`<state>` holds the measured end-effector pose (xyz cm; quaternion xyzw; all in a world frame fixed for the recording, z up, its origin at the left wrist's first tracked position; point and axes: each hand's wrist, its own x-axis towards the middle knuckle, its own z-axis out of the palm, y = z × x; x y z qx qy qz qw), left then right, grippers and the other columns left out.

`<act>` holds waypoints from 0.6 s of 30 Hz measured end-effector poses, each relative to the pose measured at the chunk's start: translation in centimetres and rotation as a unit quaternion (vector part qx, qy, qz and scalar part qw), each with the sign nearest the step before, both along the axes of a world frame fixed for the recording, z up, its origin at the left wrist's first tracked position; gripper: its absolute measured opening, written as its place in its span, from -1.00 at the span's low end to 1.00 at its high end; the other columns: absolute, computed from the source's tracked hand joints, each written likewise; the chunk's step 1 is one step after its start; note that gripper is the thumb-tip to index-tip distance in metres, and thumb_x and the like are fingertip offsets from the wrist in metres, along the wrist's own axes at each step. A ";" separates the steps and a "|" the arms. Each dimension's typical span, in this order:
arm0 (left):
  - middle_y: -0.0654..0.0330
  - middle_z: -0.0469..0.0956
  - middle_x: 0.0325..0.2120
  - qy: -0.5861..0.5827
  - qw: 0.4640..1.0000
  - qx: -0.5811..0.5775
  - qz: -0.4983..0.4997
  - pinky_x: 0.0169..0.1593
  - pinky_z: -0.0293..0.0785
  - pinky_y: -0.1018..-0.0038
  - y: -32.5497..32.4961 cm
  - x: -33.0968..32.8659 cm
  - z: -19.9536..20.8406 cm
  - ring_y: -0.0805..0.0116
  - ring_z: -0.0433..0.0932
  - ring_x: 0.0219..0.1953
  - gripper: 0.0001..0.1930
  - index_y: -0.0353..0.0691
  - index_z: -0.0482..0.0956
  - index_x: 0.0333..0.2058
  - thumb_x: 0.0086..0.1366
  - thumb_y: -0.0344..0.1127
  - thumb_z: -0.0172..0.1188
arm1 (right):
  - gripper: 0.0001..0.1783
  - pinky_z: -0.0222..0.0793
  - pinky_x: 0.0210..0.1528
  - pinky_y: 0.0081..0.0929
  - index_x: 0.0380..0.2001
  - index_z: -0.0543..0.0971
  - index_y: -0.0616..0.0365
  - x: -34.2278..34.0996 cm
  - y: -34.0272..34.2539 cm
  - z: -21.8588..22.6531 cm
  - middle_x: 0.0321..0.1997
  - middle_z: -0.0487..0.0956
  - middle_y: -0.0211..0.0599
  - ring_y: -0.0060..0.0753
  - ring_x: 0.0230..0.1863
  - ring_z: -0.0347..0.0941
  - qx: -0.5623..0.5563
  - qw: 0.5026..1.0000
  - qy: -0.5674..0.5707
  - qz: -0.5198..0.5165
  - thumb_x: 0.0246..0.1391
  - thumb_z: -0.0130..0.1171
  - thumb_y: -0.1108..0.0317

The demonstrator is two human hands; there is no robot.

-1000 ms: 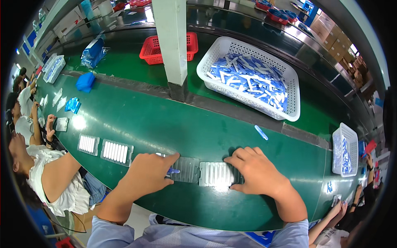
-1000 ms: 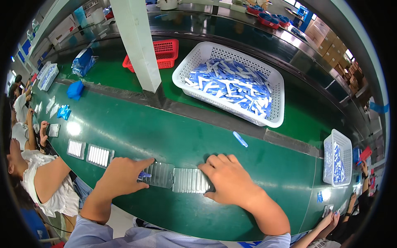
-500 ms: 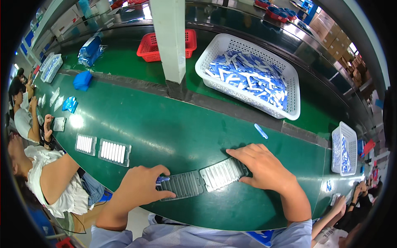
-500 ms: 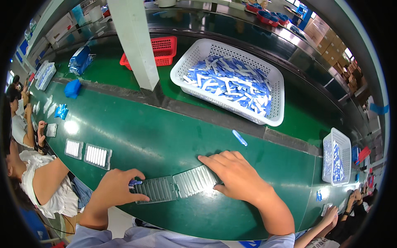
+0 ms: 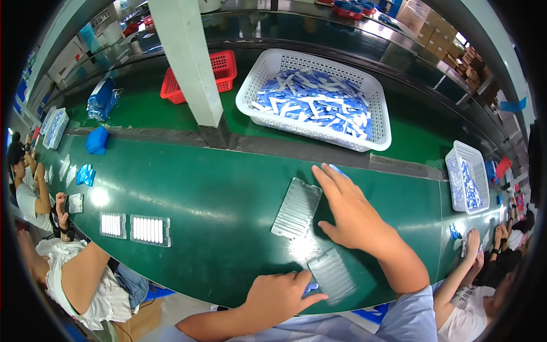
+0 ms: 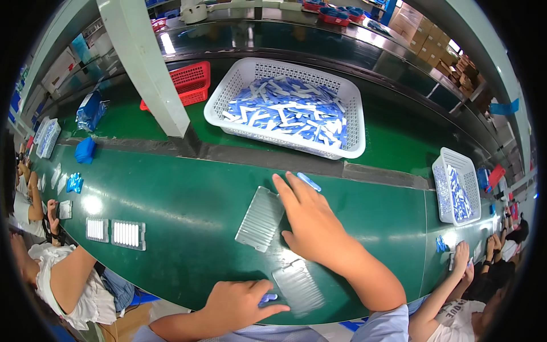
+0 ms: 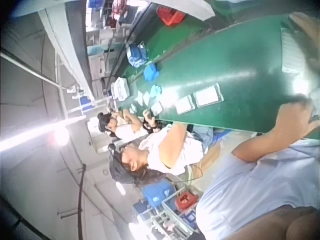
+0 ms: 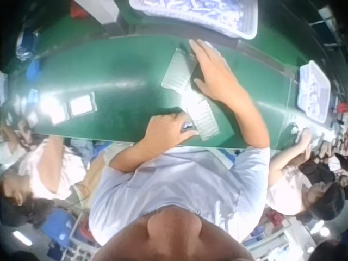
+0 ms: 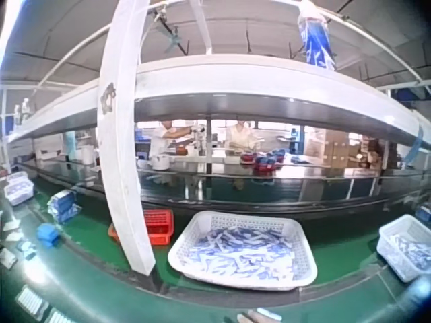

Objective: The person takes plastic strips from a basket, places clear plastic trays on the work surface, and inserts the strips into the slots of the trays by hand.

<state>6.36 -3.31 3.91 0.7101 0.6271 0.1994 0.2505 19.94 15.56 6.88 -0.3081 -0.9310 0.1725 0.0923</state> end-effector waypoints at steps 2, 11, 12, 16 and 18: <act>0.24 0.60 -0.61 -0.019 1.000 -0.012 -0.021 -0.53 0.48 0.33 0.4 -1.9 0.4 0.17 0.61 -0.60 -0.61 -0.10 0.62 -0.35 0.19 0.12 0.38 | 0.03 0.27 0.31 -0.07 0.39 0.21 0.17 2.2 -0.9 1.1 0.39 0.28 0.07 0.19 0.36 0.25 -0.020 1.000 0.006 -0.004 -0.16 0.50 0.34; 0.25 0.55 -0.57 0.213 0.945 0.150 -0.199 -0.54 0.44 0.26 10.0 -11.0 1.5 0.20 0.59 -0.57 -0.37 -0.01 0.43 0.28 0.16 -0.39 0.20 | -0.08 0.25 0.16 -0.14 0.17 0.50 0.04 10.7 -6.6 2.2 0.07 0.43 -0.18 -0.01 0.11 0.34 -0.127 0.985 -0.114 -0.039 -0.35 0.63 0.11; 0.25 0.55 -0.57 0.216 0.943 0.153 -0.199 -0.54 0.44 0.26 11.1 -10.9 1.4 0.20 0.59 -0.57 -0.37 -0.01 0.43 0.28 0.16 -0.39 0.20 | -0.09 0.22 0.18 -0.14 0.14 0.52 -0.01 11.5 -6.7 1.9 0.03 0.42 -0.22 -0.03 0.09 0.32 -0.143 0.983 -0.108 -0.038 -0.39 0.65 0.10; 0.27 0.54 -0.58 0.288 0.884 0.118 -0.350 -0.50 0.44 0.28 15.1 -9.0 1.3 0.20 0.60 -0.55 -0.35 0.03 0.42 0.29 0.17 -0.43 0.17 | -0.15 0.17 0.19 -0.19 0.08 0.54 -0.05 14.3 -8.4 0.8 0.05 0.42 -0.25 -0.05 0.09 0.29 -0.175 0.974 -0.120 -0.084 -0.40 0.66 0.13; 0.25 0.58 -0.56 0.333 0.858 0.088 -0.380 -0.51 0.44 0.28 16.6 -8.5 1.8 0.17 0.61 -0.52 -0.31 0.09 0.39 0.32 0.17 -0.43 0.18 | -0.31 0.19 0.11 -0.24 -0.08 0.61 -0.02 14.7 -8.9 -0.4 -0.07 0.47 -0.31 -0.09 0.01 0.35 -0.156 0.980 -0.051 -0.114 -0.39 0.66 0.16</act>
